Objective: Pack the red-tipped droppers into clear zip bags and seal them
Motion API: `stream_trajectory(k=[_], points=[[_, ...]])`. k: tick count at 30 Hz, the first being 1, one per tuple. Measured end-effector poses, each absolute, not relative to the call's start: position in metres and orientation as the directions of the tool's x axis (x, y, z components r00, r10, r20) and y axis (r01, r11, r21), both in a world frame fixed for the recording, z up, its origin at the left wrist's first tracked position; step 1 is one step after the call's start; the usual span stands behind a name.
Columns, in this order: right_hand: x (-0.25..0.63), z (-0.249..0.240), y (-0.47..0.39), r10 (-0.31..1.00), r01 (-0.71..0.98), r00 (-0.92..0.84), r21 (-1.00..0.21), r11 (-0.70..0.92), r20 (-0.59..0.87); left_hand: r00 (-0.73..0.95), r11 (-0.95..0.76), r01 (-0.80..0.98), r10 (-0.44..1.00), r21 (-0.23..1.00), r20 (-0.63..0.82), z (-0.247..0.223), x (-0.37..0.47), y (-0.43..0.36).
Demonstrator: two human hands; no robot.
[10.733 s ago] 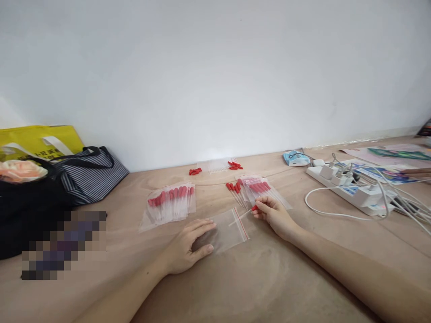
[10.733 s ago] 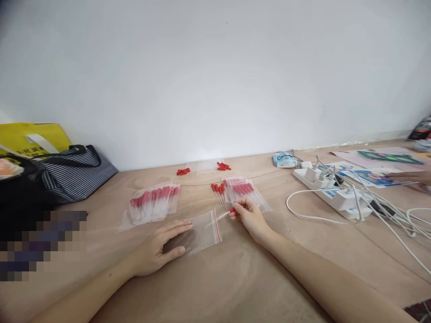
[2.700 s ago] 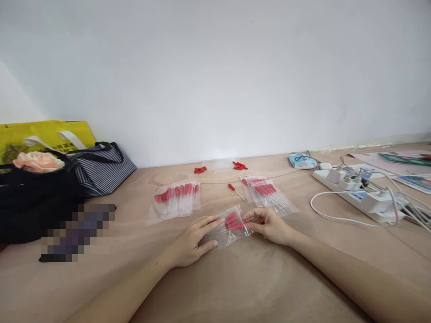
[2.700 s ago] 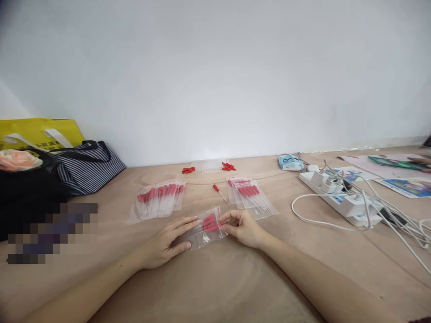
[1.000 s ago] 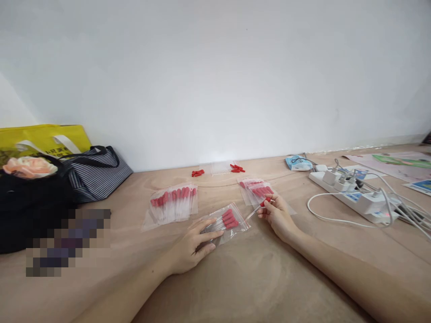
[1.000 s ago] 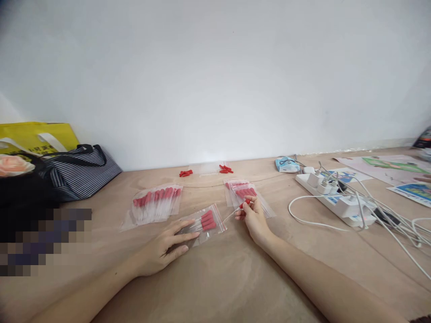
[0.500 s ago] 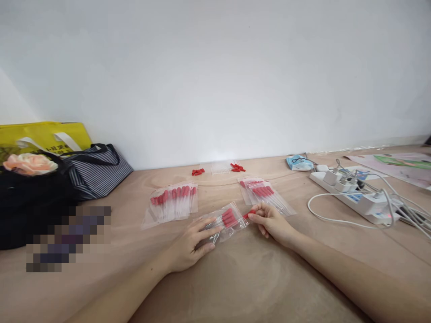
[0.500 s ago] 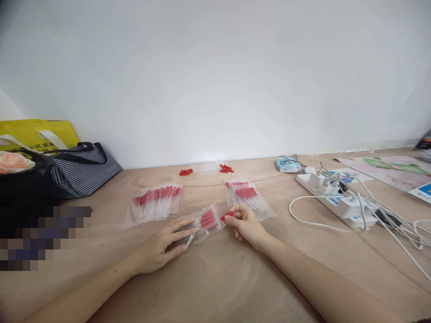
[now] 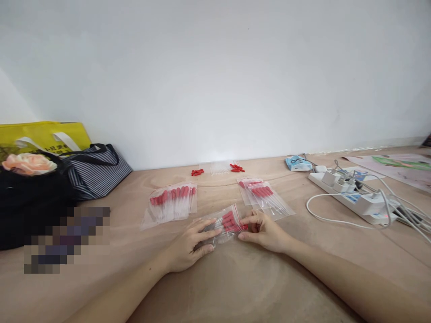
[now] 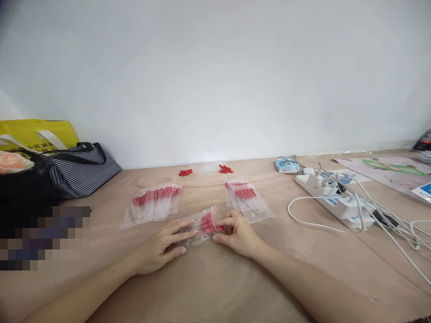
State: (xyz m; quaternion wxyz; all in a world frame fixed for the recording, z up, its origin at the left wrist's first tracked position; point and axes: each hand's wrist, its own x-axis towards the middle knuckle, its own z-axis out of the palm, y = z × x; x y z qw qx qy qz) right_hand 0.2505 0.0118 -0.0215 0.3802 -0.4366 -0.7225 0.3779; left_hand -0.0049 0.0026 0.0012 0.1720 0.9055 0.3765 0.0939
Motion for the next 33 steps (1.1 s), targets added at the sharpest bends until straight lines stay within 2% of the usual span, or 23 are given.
stream_trajectory(k=[4,9,12,15,22,29,33], points=[[0.247,-0.029,0.011,0.956,0.334,-0.198,-0.902,0.273,0.216,0.7,-0.665,0.648,0.712,0.37,0.052,0.001,-0.005,0.003],[0.244,-0.027,0.009,0.992,0.203,-0.122,-0.979,0.032,0.007,0.681,-0.651,0.654,0.728,0.386,0.077,-0.003,-0.006,0.003],[0.244,-0.021,0.008,0.994,0.157,-0.096,-0.987,-0.044,-0.06,0.675,-0.664,0.639,0.726,0.388,0.132,-0.007,-0.007,0.003],[0.244,-0.016,0.008,0.996,0.131,-0.053,-0.989,-0.063,-0.07,0.687,-0.683,0.612,0.709,0.399,0.16,-0.007,-0.008,0.003],[0.241,-0.015,0.009,0.998,0.095,0.017,-0.994,-0.06,-0.058,0.686,-0.656,0.62,0.719,0.43,0.106,-0.003,-0.006,0.003],[0.245,-0.015,0.011,1.0,0.144,0.012,-0.99,0.01,0.012,0.682,-0.649,0.637,0.726,0.416,0.09,-0.006,-0.009,0.003],[0.246,-0.018,0.011,0.997,0.188,-0.059,-0.982,-0.029,-0.041,0.684,-0.651,0.642,0.725,0.405,0.083,-0.006,-0.008,0.003]])
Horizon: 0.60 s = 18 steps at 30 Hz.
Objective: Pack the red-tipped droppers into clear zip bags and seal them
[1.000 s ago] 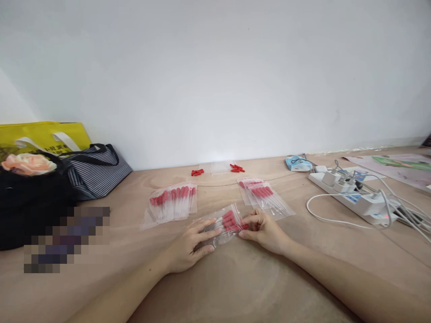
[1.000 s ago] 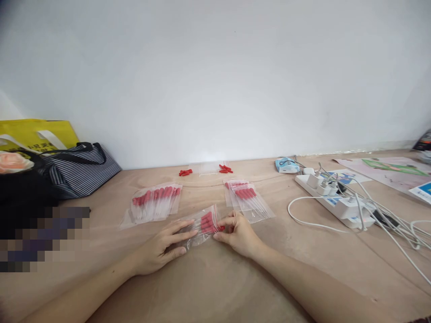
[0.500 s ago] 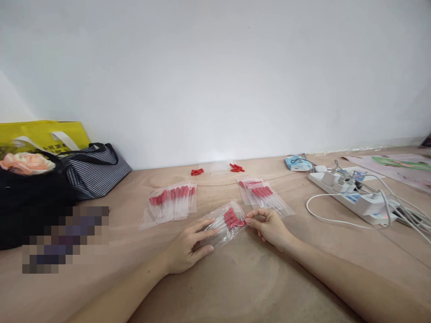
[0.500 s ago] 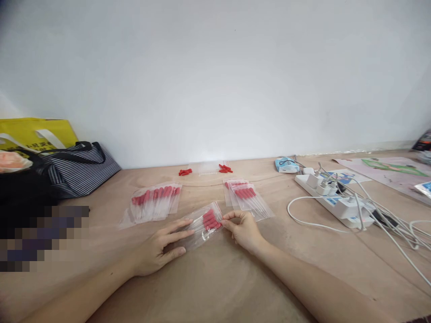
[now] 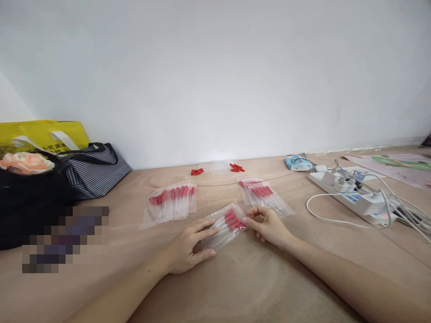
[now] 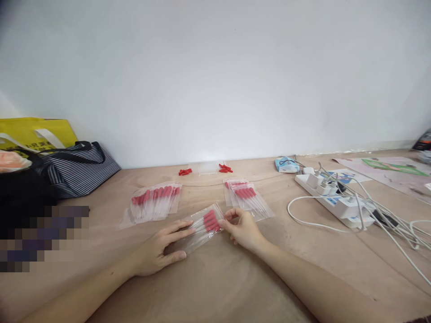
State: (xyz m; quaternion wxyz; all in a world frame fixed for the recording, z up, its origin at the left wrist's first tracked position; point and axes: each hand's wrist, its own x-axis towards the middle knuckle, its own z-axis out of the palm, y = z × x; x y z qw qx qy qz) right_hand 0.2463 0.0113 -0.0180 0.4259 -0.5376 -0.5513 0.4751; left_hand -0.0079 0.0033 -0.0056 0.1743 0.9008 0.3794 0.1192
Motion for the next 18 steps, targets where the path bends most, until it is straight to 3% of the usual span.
stream_trajectory(k=[7,13,18], points=[[0.2439,-0.0174,0.0091,0.991,0.173,-0.086,-0.981,-0.086,-0.102,0.683,-0.652,0.644,0.726,0.401,0.083,-0.0031,-0.0058,0.002],[0.2415,-0.0142,0.0116,0.997,0.166,-0.078,-0.986,-0.014,-0.027,0.677,-0.648,0.651,0.731,0.396,0.083,-0.0048,-0.0068,0.0029],[0.2447,-0.0185,0.0174,0.984,0.158,-0.175,-0.986,0.052,0.023,0.666,-0.632,0.67,0.743,0.388,0.06,-0.0041,-0.0062,0.0011]])
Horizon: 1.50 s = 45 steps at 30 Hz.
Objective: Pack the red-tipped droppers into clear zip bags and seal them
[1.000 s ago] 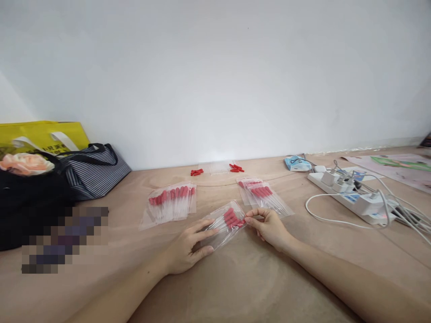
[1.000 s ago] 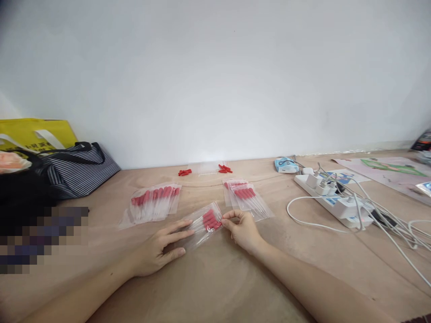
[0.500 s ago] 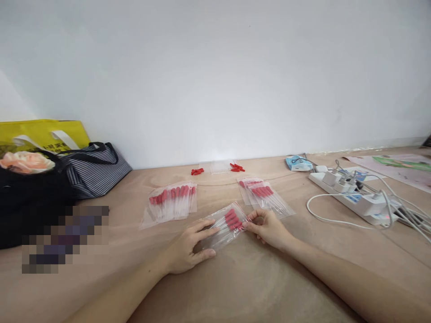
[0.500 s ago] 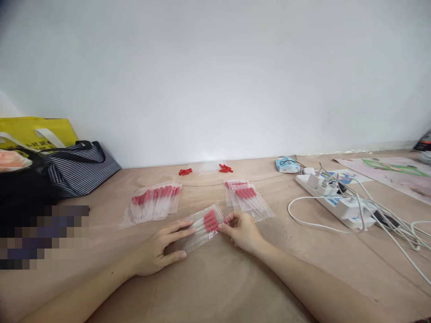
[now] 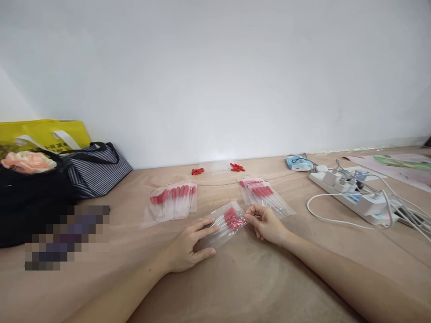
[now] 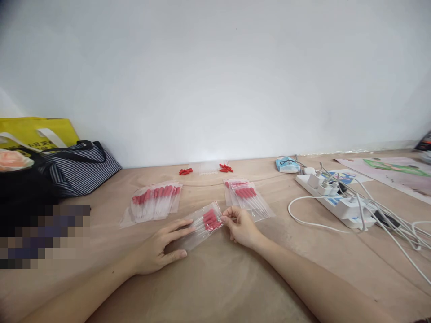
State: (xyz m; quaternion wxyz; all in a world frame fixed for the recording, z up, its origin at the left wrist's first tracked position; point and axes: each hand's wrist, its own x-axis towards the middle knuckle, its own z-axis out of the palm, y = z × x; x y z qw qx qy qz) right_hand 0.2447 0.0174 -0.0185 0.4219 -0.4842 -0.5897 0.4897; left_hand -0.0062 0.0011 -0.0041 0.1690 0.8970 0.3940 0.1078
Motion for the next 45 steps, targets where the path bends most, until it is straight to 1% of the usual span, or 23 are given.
stream_trajectory(k=[3,6,9,14,18,24,29,33,35,37,38,39,42,43,45], points=[[0.248,-0.02,0.019,0.971,0.135,-0.236,-0.989,0.066,0.033,0.664,-0.629,0.671,0.745,0.393,0.059,-0.002,-0.005,0.001],[0.249,-0.02,0.018,0.968,0.109,-0.248,-0.992,0.056,0.028,0.665,-0.628,0.668,0.744,0.4,0.057,-0.002,-0.006,0.002],[0.247,-0.021,0.016,0.977,0.119,-0.215,-0.993,0.021,-0.005,0.671,-0.637,0.665,0.739,0.39,0.063,-0.003,-0.006,0.003],[0.243,-0.027,0.016,0.989,0.24,-0.128,-0.97,-0.047,-0.08,0.673,-0.636,0.672,0.738,0.379,0.045,-0.002,-0.006,0.001],[0.242,-0.025,0.018,0.991,0.255,-0.084,-0.964,-0.076,-0.101,0.679,-0.639,0.674,0.734,0.371,0.029,-0.001,-0.005,-0.001],[0.242,-0.015,0.015,0.964,0.202,-0.221,-0.974,-0.104,-0.149,0.703,-0.683,0.644,0.706,0.344,0.086,0.0,-0.004,0.0],[0.249,-0.013,0.013,0.925,0.222,-0.339,-0.97,-0.099,-0.172,0.722,-0.718,0.612,0.678,0.331,0.135,-0.002,-0.006,0.001],[0.259,-0.011,0.01,0.882,0.254,-0.442,-0.966,-0.055,-0.166,0.759,-0.792,0.549,0.606,0.269,0.236,-0.003,-0.007,0.002],[0.266,-0.008,0.009,0.853,0.3,-0.498,-0.954,0.002,-0.154,0.787,-0.836,0.498,0.547,0.229,0.286,-0.003,-0.005,0.003],[0.274,-0.005,0.01,0.847,0.37,-0.524,-0.92,0.134,-0.088,0.808,-0.868,0.463,0.496,0.178,0.318,-0.002,-0.004,0.007],[0.279,-0.003,0.011,0.851,0.418,-0.525,-0.881,0.223,-0.033,0.82,-0.88,0.452,0.473,0.143,0.323,-0.001,-0.002,0.011],[0.283,-0.001,0.012,0.851,0.473,-0.523,-0.82,0.322,0.032,0.834,-0.893,0.44,0.447,0.099,0.324,0.0,-0.001,0.016],[0.293,0.001,0.018,0.801,0.6,-0.561,-0.564,0.568,0.209,0.888,-0.92,0.386,0.351,-0.066,0.296,0.005,0.005,0.039],[0.295,0.0,0.019,0.775,0.614,-0.582,-0.493,0.617,0.245,0.901,-0.919,0.376,0.332,-0.121,0.278,0.007,0.008,0.048],[0.294,-0.004,0.022,0.744,0.62,-0.601,-0.416,0.665,0.293,0.902,-0.895,0.404,0.355,-0.188,0.246,0.011,0.016,0.066]])
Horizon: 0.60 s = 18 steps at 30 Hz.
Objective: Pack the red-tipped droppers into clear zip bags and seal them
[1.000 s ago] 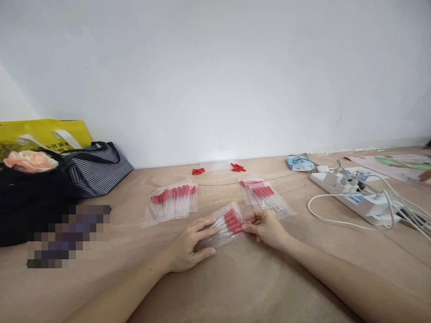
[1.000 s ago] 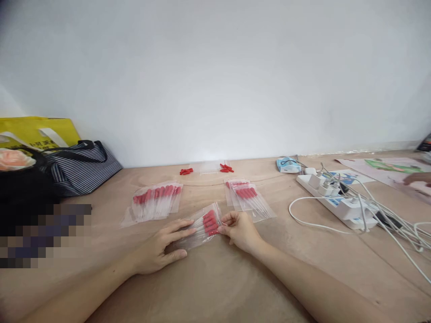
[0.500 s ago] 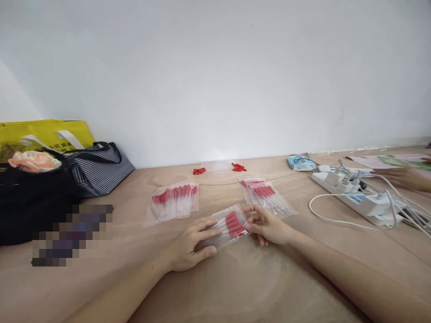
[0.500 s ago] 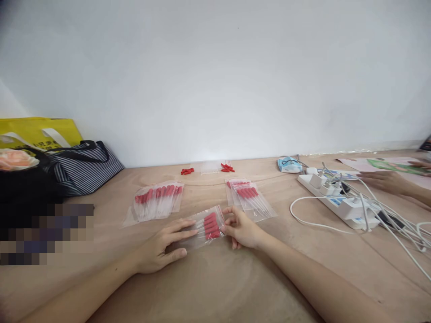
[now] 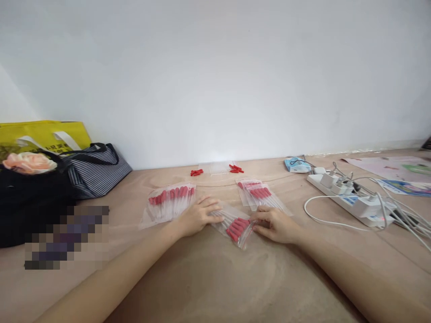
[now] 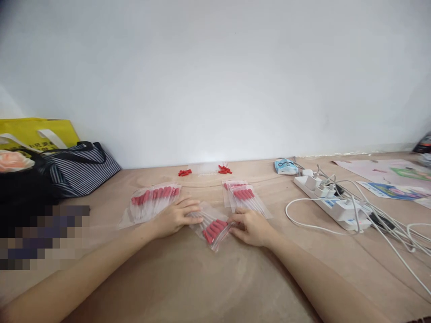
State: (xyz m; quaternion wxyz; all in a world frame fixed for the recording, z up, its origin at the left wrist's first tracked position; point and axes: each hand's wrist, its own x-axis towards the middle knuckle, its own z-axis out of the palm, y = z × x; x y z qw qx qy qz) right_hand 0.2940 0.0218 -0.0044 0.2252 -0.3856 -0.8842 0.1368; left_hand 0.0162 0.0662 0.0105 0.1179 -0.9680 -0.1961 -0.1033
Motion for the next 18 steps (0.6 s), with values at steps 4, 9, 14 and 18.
stream_trajectory(k=[4,9,14,18], points=[[0.281,-0.018,0.022,0.779,0.7,-0.491,-0.357,0.619,0.39,0.718,-0.772,0.631,0.544,-0.077,0.435,0.012,0.032,0.077],[0.26,-0.027,0.019,0.732,0.768,-0.437,-0.207,0.606,0.523,0.601,-0.756,0.607,0.638,0.245,0.481,0.007,0.041,0.025],[0.24,-0.027,0.024,0.693,0.773,-0.508,-0.084,0.629,0.512,0.584,-0.702,0.672,0.698,0.236,0.414,0.002,0.045,-0.005],[0.23,-0.023,0.037,0.727,0.817,-0.504,-0.014,0.576,0.466,0.573,-0.689,0.7,0.698,0.186,0.429,-0.002,0.04,0.017]])
